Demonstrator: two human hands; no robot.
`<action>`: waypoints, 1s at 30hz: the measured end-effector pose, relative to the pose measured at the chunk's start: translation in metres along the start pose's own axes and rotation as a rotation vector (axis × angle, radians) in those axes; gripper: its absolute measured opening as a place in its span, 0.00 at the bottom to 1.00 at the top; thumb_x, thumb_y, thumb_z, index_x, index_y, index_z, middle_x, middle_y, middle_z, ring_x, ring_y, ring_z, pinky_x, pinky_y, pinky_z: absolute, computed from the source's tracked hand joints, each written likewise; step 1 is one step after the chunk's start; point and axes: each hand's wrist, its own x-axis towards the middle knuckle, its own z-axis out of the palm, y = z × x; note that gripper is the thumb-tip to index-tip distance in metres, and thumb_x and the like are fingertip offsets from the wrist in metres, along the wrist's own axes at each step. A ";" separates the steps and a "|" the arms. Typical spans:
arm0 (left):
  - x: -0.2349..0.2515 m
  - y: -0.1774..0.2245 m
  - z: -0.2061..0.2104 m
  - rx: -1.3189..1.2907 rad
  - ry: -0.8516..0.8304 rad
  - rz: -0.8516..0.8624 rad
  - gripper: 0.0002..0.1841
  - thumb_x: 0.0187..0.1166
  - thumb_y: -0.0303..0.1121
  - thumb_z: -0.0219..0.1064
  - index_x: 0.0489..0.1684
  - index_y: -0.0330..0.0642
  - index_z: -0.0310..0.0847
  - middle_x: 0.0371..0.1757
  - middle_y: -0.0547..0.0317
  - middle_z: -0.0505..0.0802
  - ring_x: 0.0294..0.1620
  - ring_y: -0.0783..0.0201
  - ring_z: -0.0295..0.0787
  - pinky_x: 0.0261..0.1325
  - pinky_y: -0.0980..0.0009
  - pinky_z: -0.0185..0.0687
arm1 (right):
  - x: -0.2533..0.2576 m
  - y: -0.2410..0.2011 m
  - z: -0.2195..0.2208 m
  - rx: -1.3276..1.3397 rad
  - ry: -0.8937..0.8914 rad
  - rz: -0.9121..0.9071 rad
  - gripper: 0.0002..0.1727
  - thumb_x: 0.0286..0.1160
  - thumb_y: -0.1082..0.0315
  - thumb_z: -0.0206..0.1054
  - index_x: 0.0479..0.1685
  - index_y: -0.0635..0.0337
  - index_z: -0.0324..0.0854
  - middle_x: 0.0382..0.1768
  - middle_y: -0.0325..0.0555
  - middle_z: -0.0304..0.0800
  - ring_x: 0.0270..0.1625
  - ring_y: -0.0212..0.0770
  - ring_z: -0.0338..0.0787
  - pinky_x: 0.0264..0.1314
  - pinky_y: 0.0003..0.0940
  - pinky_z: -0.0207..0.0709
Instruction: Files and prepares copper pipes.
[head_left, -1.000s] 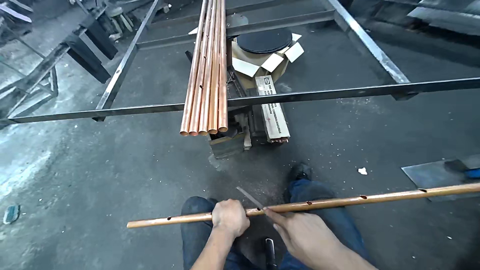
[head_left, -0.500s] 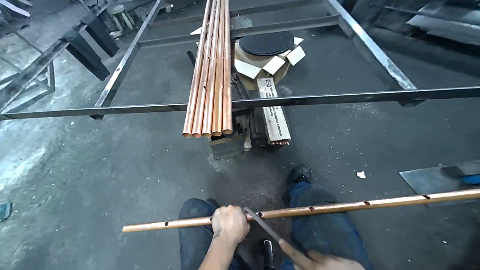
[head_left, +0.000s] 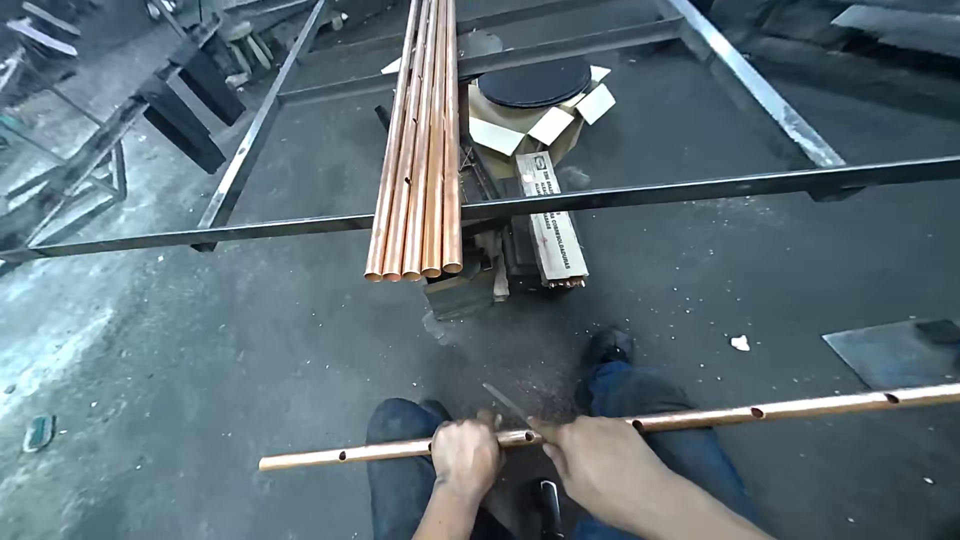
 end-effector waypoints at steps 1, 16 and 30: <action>-0.002 -0.002 0.004 -0.007 0.050 0.022 0.23 0.85 0.57 0.53 0.55 0.53 0.87 0.41 0.56 0.98 0.48 0.52 0.98 0.52 0.49 0.90 | -0.011 0.009 0.004 0.025 0.057 -0.004 0.27 0.88 0.49 0.50 0.86 0.30 0.71 0.52 0.54 0.95 0.57 0.61 0.93 0.56 0.66 0.82; -0.014 -0.007 0.036 0.041 0.554 0.170 0.44 0.63 0.87 0.49 0.31 0.55 0.91 0.28 0.65 0.94 0.31 0.64 0.94 0.35 0.60 0.89 | -0.082 0.094 0.044 0.215 0.498 0.025 0.27 0.86 0.48 0.55 0.85 0.27 0.74 0.38 0.51 0.95 0.35 0.58 0.93 0.33 0.64 0.82; -0.011 -0.010 0.028 -0.016 0.414 0.231 0.44 0.77 0.80 0.38 0.34 0.53 0.90 0.28 0.62 0.94 0.33 0.60 0.95 0.35 0.55 0.89 | -0.080 0.095 0.052 0.190 0.464 -0.017 0.27 0.86 0.47 0.56 0.85 0.25 0.73 0.39 0.50 0.95 0.37 0.58 0.94 0.35 0.62 0.83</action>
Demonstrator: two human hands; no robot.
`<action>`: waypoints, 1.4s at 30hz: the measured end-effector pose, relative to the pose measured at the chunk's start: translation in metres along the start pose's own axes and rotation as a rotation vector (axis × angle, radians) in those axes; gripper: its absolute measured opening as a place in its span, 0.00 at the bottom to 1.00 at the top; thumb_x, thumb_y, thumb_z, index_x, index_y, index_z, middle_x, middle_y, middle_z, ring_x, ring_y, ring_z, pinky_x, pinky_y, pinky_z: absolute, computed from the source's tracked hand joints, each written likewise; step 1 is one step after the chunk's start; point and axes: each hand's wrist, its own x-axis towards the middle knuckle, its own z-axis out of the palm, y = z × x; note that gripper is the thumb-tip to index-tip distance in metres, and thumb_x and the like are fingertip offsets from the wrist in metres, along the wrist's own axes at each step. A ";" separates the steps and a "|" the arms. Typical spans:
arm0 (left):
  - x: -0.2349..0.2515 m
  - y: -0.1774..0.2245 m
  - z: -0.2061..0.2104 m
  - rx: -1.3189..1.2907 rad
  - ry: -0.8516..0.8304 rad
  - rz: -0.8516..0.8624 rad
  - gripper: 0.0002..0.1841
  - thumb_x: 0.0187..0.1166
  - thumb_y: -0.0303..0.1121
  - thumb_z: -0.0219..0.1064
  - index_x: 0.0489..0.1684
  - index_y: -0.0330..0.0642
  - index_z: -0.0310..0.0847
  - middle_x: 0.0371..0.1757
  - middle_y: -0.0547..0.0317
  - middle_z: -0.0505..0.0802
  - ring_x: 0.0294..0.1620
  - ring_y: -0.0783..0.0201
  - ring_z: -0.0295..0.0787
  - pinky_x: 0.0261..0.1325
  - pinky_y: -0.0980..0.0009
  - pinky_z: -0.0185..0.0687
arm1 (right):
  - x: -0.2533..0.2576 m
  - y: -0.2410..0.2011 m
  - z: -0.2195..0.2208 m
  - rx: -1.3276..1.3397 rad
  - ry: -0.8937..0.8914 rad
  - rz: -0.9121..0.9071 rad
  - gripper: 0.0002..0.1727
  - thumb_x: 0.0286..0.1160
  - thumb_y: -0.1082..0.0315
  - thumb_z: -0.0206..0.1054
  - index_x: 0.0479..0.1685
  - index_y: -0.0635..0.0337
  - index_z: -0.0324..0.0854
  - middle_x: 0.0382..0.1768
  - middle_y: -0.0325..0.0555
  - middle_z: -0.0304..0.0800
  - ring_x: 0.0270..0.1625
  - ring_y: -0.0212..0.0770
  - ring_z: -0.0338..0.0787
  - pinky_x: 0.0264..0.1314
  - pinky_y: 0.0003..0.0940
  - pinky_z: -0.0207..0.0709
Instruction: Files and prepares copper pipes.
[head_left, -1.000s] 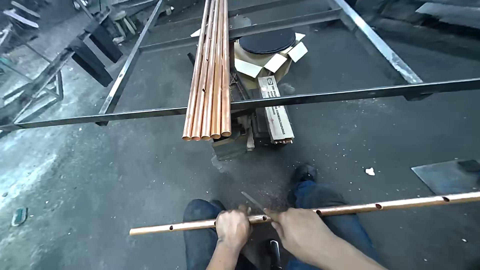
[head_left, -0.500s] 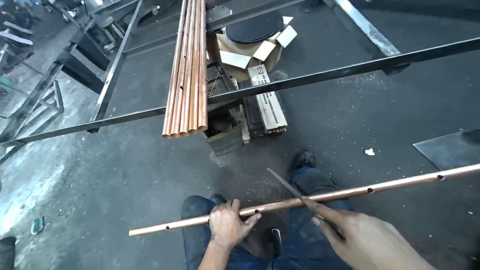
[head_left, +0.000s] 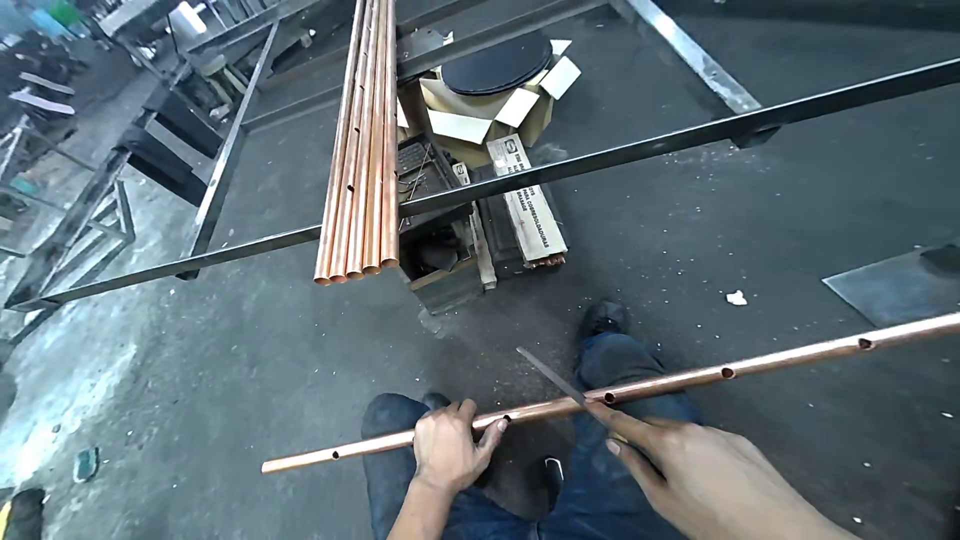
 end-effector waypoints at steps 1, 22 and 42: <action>0.000 -0.002 -0.002 -0.015 -0.031 0.015 0.44 0.77 0.80 0.37 0.35 0.53 0.89 0.29 0.62 0.93 0.33 0.60 0.94 0.35 0.55 0.88 | 0.000 0.000 0.001 -0.002 0.008 -0.009 0.27 0.86 0.47 0.56 0.84 0.25 0.74 0.39 0.50 0.95 0.37 0.57 0.94 0.34 0.62 0.83; 0.020 0.000 -0.033 -0.068 -0.451 -0.060 0.46 0.76 0.81 0.32 0.46 0.54 0.89 0.40 0.57 0.96 0.48 0.54 0.95 0.53 0.47 0.86 | 0.004 0.002 0.006 -0.020 -0.011 -0.031 0.27 0.85 0.48 0.56 0.84 0.25 0.74 0.38 0.50 0.95 0.37 0.57 0.94 0.34 0.61 0.82; 0.048 0.013 -0.043 -0.390 -0.603 -0.001 0.31 0.92 0.59 0.38 0.56 0.58 0.90 0.51 0.61 0.96 0.60 0.59 0.92 0.67 0.45 0.80 | 0.006 0.006 0.005 -0.016 0.005 -0.008 0.27 0.85 0.49 0.55 0.83 0.25 0.75 0.38 0.48 0.95 0.37 0.56 0.94 0.34 0.60 0.83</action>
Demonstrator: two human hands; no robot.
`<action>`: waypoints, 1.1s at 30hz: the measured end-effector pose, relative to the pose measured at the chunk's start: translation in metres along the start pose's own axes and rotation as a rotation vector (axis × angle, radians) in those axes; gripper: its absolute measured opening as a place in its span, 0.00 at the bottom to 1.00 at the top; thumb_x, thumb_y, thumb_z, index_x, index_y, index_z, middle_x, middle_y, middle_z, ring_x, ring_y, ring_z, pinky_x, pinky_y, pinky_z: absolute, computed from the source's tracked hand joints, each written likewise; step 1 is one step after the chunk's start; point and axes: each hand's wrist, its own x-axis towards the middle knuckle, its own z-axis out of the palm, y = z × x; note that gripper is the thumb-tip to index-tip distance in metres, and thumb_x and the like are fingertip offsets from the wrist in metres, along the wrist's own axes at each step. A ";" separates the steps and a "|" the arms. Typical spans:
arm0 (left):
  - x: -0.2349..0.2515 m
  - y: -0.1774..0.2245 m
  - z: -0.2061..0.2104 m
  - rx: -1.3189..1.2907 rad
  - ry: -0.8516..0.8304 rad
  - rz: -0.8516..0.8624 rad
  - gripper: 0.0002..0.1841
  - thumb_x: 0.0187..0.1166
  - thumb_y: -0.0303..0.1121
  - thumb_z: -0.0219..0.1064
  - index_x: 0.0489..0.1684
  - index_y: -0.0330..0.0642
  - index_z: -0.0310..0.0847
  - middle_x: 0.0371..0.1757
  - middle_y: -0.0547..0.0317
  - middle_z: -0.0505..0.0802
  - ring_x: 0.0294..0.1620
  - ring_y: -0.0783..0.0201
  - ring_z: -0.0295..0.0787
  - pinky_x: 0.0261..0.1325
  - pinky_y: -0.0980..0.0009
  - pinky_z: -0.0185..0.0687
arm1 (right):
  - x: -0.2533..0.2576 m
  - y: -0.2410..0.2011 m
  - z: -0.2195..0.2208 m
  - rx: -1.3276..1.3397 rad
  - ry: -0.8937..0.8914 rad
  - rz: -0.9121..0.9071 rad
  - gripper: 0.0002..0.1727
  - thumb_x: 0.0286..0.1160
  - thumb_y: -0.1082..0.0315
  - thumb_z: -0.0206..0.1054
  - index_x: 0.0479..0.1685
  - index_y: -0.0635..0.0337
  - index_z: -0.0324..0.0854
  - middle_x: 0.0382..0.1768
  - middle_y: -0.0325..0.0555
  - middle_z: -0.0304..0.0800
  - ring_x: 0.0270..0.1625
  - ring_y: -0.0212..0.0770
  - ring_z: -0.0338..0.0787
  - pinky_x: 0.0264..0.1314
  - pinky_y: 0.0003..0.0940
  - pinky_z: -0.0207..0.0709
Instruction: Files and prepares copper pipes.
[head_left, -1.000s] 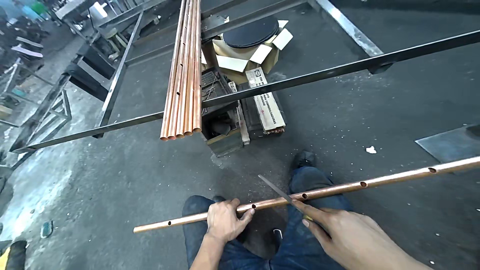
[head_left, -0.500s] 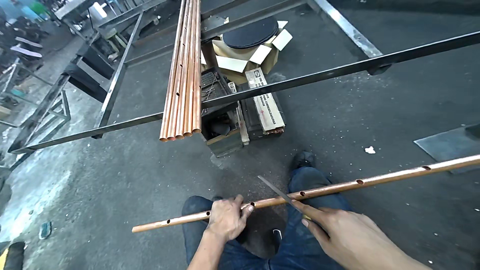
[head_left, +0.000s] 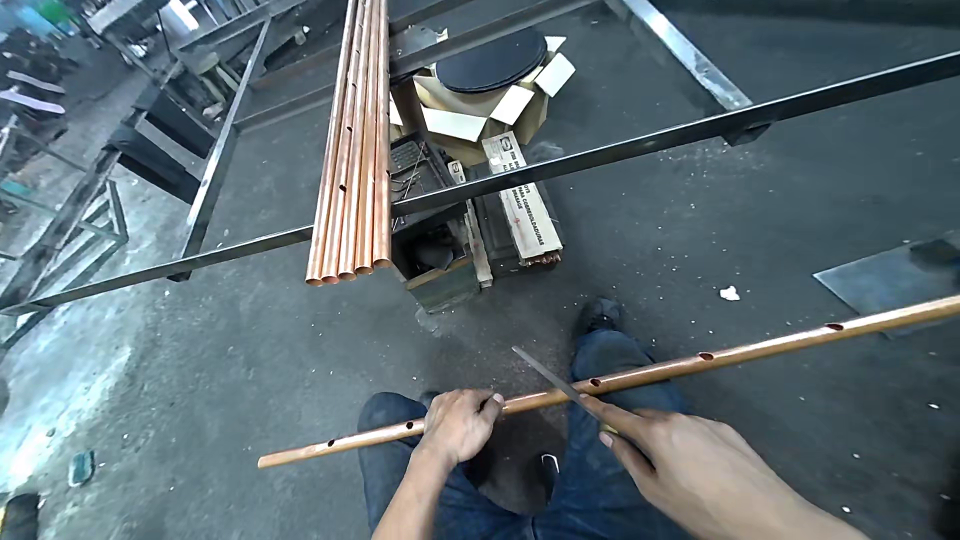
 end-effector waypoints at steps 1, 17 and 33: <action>0.000 0.001 -0.002 -0.030 -0.016 -0.023 0.30 0.93 0.58 0.39 0.56 0.59 0.91 0.51 0.62 0.96 0.59 0.60 0.91 0.68 0.45 0.79 | 0.000 0.000 0.001 -0.004 0.004 -0.004 0.27 0.85 0.49 0.55 0.83 0.25 0.75 0.38 0.48 0.95 0.36 0.56 0.94 0.34 0.60 0.83; 0.021 -0.020 -0.019 -0.600 -0.410 -0.042 0.20 0.93 0.39 0.47 0.58 0.42 0.87 0.33 0.64 0.92 0.23 0.73 0.80 0.29 0.76 0.77 | -0.002 -0.003 0.003 -0.024 0.055 -0.040 0.26 0.84 0.48 0.55 0.82 0.26 0.77 0.36 0.47 0.94 0.34 0.55 0.94 0.32 0.59 0.82; 0.012 -0.026 -0.015 -0.516 -0.279 0.108 0.17 0.90 0.45 0.63 0.60 0.41 0.88 0.42 0.63 0.96 0.28 0.73 0.86 0.34 0.74 0.83 | -0.002 -0.002 0.004 -0.043 0.067 -0.048 0.26 0.83 0.49 0.56 0.81 0.26 0.77 0.34 0.47 0.94 0.33 0.54 0.94 0.31 0.57 0.83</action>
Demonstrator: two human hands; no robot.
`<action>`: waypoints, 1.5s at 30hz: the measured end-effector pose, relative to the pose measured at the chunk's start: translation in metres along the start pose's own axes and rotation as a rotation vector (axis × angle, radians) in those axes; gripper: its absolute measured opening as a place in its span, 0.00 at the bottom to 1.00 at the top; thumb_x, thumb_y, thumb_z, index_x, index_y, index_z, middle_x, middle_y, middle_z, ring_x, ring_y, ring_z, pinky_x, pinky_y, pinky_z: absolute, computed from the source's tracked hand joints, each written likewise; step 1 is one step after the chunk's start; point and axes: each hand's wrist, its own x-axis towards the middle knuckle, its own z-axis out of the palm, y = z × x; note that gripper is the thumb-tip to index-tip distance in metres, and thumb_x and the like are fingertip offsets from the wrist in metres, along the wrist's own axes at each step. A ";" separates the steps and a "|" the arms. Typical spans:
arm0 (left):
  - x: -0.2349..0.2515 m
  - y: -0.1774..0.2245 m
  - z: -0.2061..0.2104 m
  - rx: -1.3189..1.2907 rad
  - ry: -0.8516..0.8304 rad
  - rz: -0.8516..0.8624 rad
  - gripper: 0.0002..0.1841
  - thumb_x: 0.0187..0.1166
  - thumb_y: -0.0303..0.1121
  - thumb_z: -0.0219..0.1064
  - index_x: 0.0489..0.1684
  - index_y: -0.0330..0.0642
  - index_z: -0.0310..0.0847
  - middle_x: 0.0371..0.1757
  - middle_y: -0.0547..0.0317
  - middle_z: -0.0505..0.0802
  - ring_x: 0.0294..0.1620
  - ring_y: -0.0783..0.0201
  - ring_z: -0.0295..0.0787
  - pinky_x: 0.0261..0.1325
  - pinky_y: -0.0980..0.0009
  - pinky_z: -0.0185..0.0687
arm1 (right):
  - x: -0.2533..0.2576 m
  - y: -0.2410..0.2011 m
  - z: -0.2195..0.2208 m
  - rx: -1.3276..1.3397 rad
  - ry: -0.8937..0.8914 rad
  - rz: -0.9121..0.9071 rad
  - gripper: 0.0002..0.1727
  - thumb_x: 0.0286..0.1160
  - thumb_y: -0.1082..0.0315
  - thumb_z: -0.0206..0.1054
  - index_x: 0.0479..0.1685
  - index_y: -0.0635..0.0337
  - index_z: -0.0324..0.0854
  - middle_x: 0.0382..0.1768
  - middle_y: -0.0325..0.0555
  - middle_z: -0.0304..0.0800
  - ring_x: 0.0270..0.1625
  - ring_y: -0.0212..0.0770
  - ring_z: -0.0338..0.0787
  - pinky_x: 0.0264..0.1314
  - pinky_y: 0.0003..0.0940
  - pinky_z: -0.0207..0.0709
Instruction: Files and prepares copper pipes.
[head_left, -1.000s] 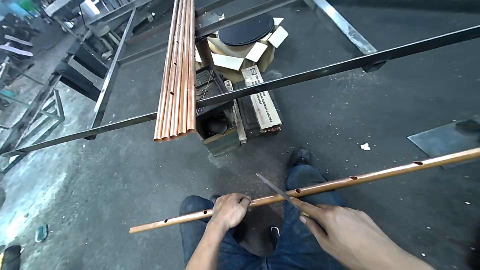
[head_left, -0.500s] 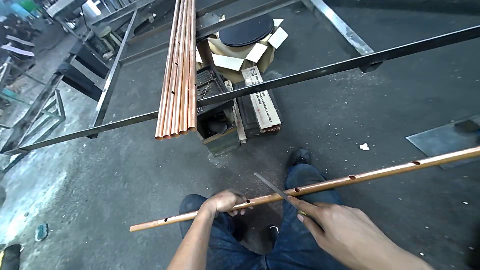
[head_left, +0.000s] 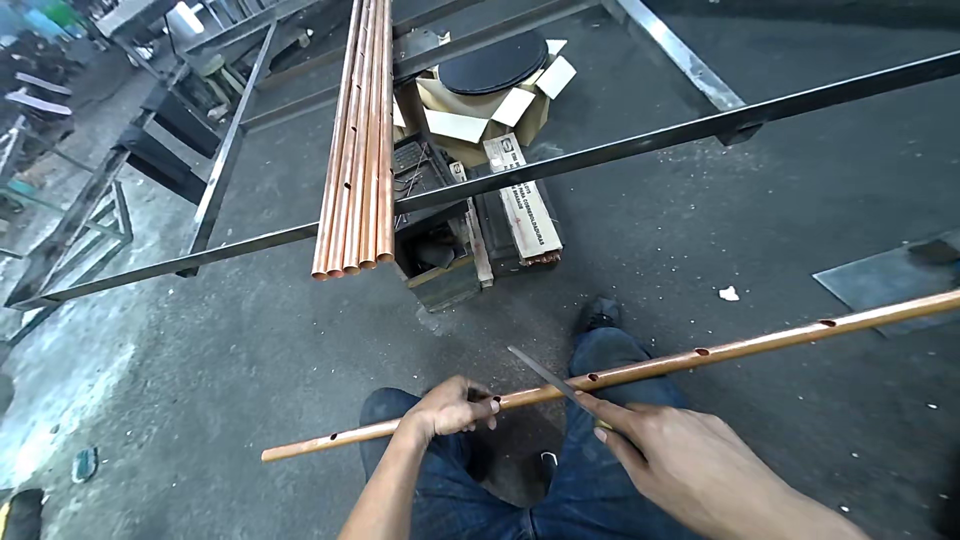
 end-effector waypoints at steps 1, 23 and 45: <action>0.000 0.000 0.001 0.001 0.007 0.001 0.18 0.90 0.45 0.62 0.60 0.41 0.88 0.42 0.63 0.97 0.27 0.73 0.86 0.34 0.74 0.82 | 0.000 0.000 0.000 0.003 -0.003 0.000 0.26 0.84 0.49 0.56 0.81 0.26 0.77 0.34 0.47 0.94 0.33 0.54 0.93 0.31 0.58 0.82; -0.016 0.013 0.024 0.757 0.256 -0.481 0.20 0.73 0.51 0.63 0.42 0.42 0.89 0.51 0.47 0.95 0.58 0.45 0.93 0.57 0.38 0.86 | -0.006 -0.048 0.009 -0.010 -0.193 -0.178 0.27 0.89 0.52 0.51 0.86 0.35 0.73 0.39 0.56 0.93 0.37 0.60 0.94 0.34 0.58 0.84; -0.087 -0.104 -0.015 0.870 0.651 -0.025 0.20 0.73 0.67 0.69 0.60 0.84 0.90 0.90 0.72 0.74 0.92 0.50 0.62 0.90 0.29 0.45 | 0.001 -0.044 -0.022 -0.014 -0.123 -0.009 0.29 0.88 0.50 0.54 0.89 0.32 0.69 0.44 0.58 0.95 0.40 0.64 0.94 0.37 0.65 0.83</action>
